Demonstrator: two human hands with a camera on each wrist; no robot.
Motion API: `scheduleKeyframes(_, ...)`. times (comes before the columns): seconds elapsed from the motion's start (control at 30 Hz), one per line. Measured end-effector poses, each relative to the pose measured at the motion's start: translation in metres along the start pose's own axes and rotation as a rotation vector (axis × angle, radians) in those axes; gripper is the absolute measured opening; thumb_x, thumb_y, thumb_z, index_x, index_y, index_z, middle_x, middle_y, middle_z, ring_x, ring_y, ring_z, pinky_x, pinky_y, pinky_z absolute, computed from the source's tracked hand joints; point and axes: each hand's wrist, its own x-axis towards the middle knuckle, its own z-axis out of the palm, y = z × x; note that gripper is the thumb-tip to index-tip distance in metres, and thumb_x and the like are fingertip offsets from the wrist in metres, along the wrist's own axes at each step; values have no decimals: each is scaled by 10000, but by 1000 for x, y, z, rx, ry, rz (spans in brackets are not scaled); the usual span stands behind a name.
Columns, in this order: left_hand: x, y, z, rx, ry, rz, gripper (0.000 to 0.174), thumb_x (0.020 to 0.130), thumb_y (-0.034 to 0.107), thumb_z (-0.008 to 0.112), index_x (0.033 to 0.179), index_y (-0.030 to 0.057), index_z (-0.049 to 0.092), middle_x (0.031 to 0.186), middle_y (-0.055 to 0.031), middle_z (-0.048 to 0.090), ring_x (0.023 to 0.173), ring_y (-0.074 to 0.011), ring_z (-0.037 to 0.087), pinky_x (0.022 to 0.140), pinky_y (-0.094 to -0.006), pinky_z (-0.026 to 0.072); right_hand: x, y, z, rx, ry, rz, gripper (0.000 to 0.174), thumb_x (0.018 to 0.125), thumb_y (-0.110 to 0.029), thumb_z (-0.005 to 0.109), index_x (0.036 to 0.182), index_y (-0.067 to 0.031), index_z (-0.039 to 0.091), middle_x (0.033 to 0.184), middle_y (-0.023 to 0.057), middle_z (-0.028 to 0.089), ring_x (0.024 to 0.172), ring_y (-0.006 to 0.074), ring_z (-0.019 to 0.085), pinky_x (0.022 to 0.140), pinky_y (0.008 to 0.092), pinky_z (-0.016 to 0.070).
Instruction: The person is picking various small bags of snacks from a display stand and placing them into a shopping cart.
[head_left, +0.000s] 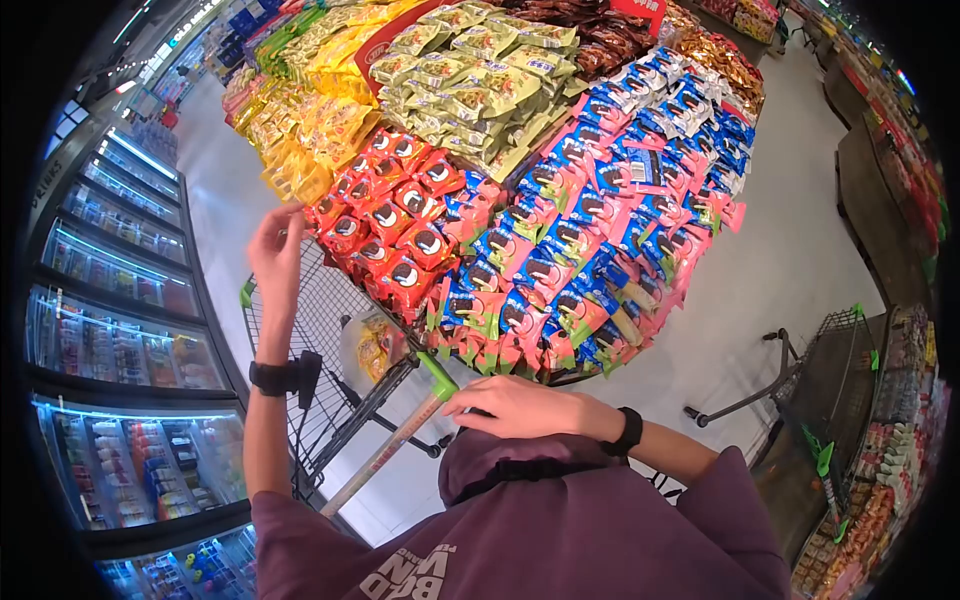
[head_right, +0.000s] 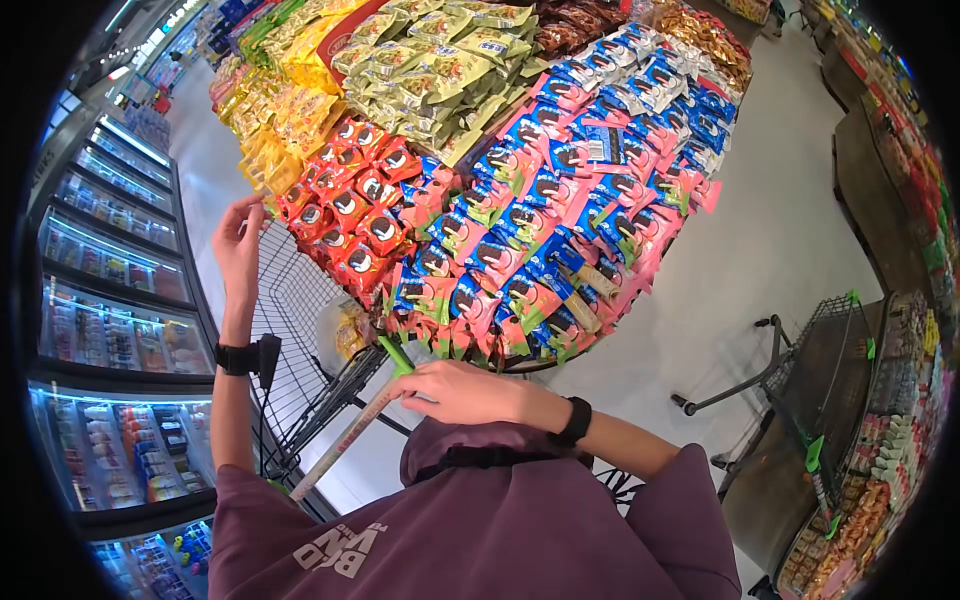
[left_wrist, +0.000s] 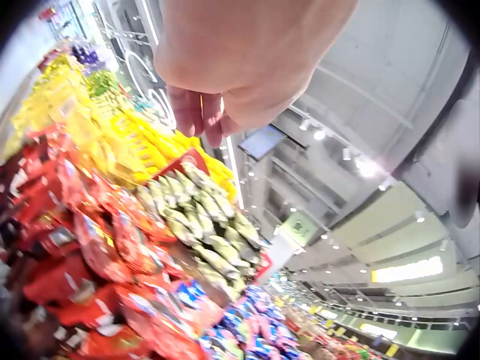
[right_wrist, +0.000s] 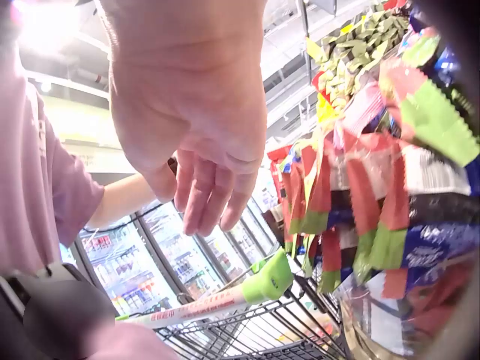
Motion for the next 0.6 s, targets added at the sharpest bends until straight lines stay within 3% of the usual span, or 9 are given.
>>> scheduleKeyframes(0.1,-35,51,30,97,-247,87,133,903,75,659,1019,18,687,871,-36,702,748,-102,625,675,-247,491,-12,-11,-26,-33,164,45,166,926,-132,608,1056,-38,651,906,131,678,851,314,661,749,420,516)
scheduleKeyframes(0.17,-58,73,47,232,-447,207,141,850,53,687,988,25,679,888,-75,690,757,-177,657,684,-286,515,-17,-13,-40,-113,320,-10,141,922,-113,613,1033,-39,657,906,128,678,833,294,662,731,402,519)
scheduleKeyframes(0.3,-95,67,72,376,-483,432,163,822,48,717,978,39,670,907,-98,658,772,-255,656,660,-352,534,-20,-22,-64,-182,476,189,100,898,-51,630,992,-28,654,862,108,679,745,238,671,667,339,517)
scheduleKeyframes(0.37,-108,64,80,385,-488,278,196,823,119,731,995,44,674,913,-111,661,779,-275,658,667,-369,535,-16,-20,-66,-251,590,199,91,897,-57,663,982,-27,677,793,68,656,633,111,622,566,265,480)
scheduleKeyframes(0.43,-118,68,87,414,-448,154,224,824,164,738,1002,42,676,905,-116,659,777,-280,657,665,-375,534,-13,-14,-66,-255,592,233,115,891,-55,667,1001,-22,665,785,70,657,628,115,622,564,270,479)
scheduleKeyframes(0.57,-130,68,96,480,-347,148,366,804,210,761,1113,58,637,881,-116,640,759,-284,654,660,-393,525,-4,0,-61,-338,528,184,170,882,-56,670,1046,-23,636,829,90,665,631,143,637,582,291,499)
scheduleKeyframes(0.6,-132,68,95,490,-358,89,403,788,179,770,1146,70,619,881,-107,634,765,-270,655,659,-393,519,-2,1,-59,-397,472,186,258,874,-76,674,1119,-35,605,965,111,665,659,190,667,617,320,526)
